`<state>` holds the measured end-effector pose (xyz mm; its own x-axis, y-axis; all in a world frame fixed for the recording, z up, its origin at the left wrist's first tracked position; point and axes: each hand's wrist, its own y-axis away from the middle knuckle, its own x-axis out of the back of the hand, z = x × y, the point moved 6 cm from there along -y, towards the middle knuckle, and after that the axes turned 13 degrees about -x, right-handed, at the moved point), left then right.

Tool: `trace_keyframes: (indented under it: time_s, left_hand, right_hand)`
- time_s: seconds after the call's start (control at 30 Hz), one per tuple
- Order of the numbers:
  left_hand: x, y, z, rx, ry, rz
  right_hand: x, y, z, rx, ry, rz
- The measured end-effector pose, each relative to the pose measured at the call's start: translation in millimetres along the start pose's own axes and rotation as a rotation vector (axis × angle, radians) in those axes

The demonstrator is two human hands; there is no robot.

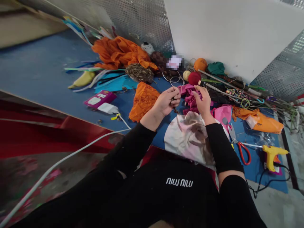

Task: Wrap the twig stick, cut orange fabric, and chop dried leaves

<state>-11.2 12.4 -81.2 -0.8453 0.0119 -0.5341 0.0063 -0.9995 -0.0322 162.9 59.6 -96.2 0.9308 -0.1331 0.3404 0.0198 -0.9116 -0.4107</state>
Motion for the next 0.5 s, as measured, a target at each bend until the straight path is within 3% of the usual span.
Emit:
trace_keyframes:
  time_s: [0.1, 0.17, 0.33, 0.5]
  left_hand:
    - [-13.4, 25, -13, 0.088, 0.045, -0.033]
    - [-19.3, 38, -23, 0.137, 0.046, -0.039]
    - [-29.8, 65, -43, 0.177, -0.045, -0.064]
    - [-45.8, 93, -56, 0.209, -0.074, -0.193]
  right_hand:
    - [-4, 5, -18, -0.148, -0.188, -0.217]
    - [-3, 22, -27, -0.254, -0.221, -0.277]
    - [22, 78, -34, -0.469, -0.248, -0.210]
    - [54, 115, -42, -0.443, -0.183, -0.069]
